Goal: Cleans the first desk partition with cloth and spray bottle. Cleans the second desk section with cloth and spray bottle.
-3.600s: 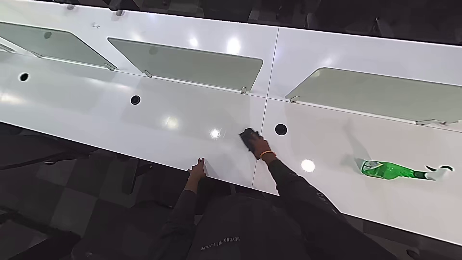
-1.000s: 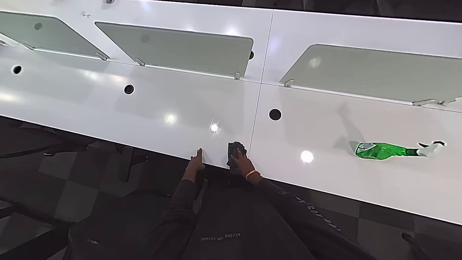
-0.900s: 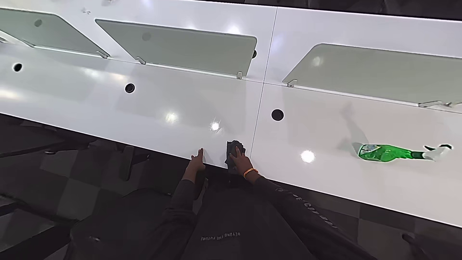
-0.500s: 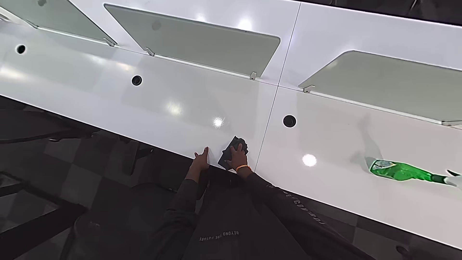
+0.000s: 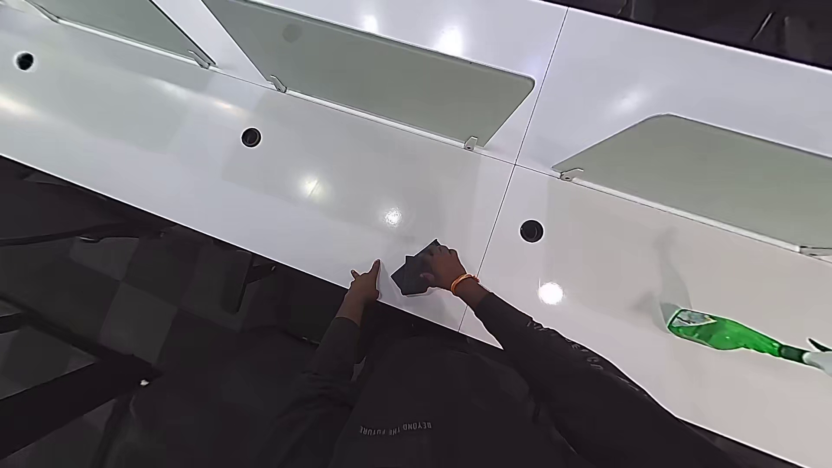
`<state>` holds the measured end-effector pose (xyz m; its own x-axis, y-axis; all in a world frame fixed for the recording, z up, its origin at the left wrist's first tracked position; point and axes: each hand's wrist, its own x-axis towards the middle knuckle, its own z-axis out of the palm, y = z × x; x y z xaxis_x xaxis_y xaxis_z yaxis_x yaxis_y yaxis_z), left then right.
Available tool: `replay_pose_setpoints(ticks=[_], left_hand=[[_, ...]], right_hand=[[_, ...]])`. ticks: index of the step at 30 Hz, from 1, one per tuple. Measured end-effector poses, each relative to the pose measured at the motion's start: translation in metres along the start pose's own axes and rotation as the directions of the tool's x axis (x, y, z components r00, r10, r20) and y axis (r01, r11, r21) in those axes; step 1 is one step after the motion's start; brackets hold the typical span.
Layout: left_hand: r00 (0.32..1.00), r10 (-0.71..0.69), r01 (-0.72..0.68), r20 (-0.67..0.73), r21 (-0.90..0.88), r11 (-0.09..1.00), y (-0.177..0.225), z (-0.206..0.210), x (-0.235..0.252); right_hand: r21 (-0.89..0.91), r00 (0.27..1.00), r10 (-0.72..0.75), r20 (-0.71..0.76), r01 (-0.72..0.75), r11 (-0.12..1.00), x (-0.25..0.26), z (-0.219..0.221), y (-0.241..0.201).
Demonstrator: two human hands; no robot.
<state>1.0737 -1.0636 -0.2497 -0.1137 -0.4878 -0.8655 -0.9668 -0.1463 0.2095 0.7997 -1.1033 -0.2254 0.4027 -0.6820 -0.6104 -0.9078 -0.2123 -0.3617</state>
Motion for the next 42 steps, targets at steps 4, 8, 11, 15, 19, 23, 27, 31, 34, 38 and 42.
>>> replay_pose_setpoints(ticks=[4,8,11,15,19,23,27,31,34,38,42], left_hand=[[1.000,0.002,-0.002,-0.002,0.007,1.000,0.001,-0.004,0.004],[1.000,0.014,-0.014,-0.007,0.016,1.000,0.003,-0.006,0.006],[0.998,0.062,-0.061,-0.004,0.027,0.998,0.003,-0.007,0.009],[0.997,0.079,-0.079,-0.002,0.038,0.996,0.003,-0.004,0.016],[0.997,0.075,-0.075,0.004,0.033,0.997,0.002,-0.003,0.019],[0.998,0.062,-0.062,-0.005,0.032,0.998,0.002,-0.004,0.021],[0.998,0.058,-0.058,-0.010,0.061,0.996,0.002,-0.005,0.021],[0.998,0.064,-0.063,-0.008,0.070,0.996,0.003,-0.007,0.021],[0.997,0.073,-0.071,-0.011,0.091,0.993,0.002,-0.008,0.023],[0.997,0.079,-0.078,0.003,0.103,0.992,0.002,-0.014,0.024],[0.997,0.076,-0.076,0.004,0.108,0.991,0.003,-0.018,0.025]], right_hand=[[-0.095,0.974,-0.178,0.143,0.193,0.977,-0.008,0.059,-0.015],[-0.123,0.927,-0.320,0.194,0.346,0.930,-0.028,0.107,-0.055],[-0.151,0.887,-0.393,0.243,0.435,0.888,-0.029,0.116,-0.063],[-0.136,0.906,-0.418,0.068,0.424,0.895,-0.004,0.104,-0.030],[-0.048,0.984,-0.091,-0.150,0.084,0.995,0.032,0.038,0.012],[0.038,0.929,0.297,-0.222,-0.296,0.954,0.058,-0.032,0.069],[0.104,0.855,0.469,-0.221,-0.457,0.883,0.064,-0.052,0.105],[0.075,0.857,0.472,-0.209,-0.467,0.881,0.060,-0.045,0.083],[0.016,0.912,0.382,-0.150,-0.384,0.923,0.051,-0.028,0.047],[-0.036,0.985,0.164,-0.048,-0.166,0.985,0.028,0.016,-0.010],[-0.093,0.994,-0.046,0.103,0.056,0.994,-0.009,0.069,-0.055]])
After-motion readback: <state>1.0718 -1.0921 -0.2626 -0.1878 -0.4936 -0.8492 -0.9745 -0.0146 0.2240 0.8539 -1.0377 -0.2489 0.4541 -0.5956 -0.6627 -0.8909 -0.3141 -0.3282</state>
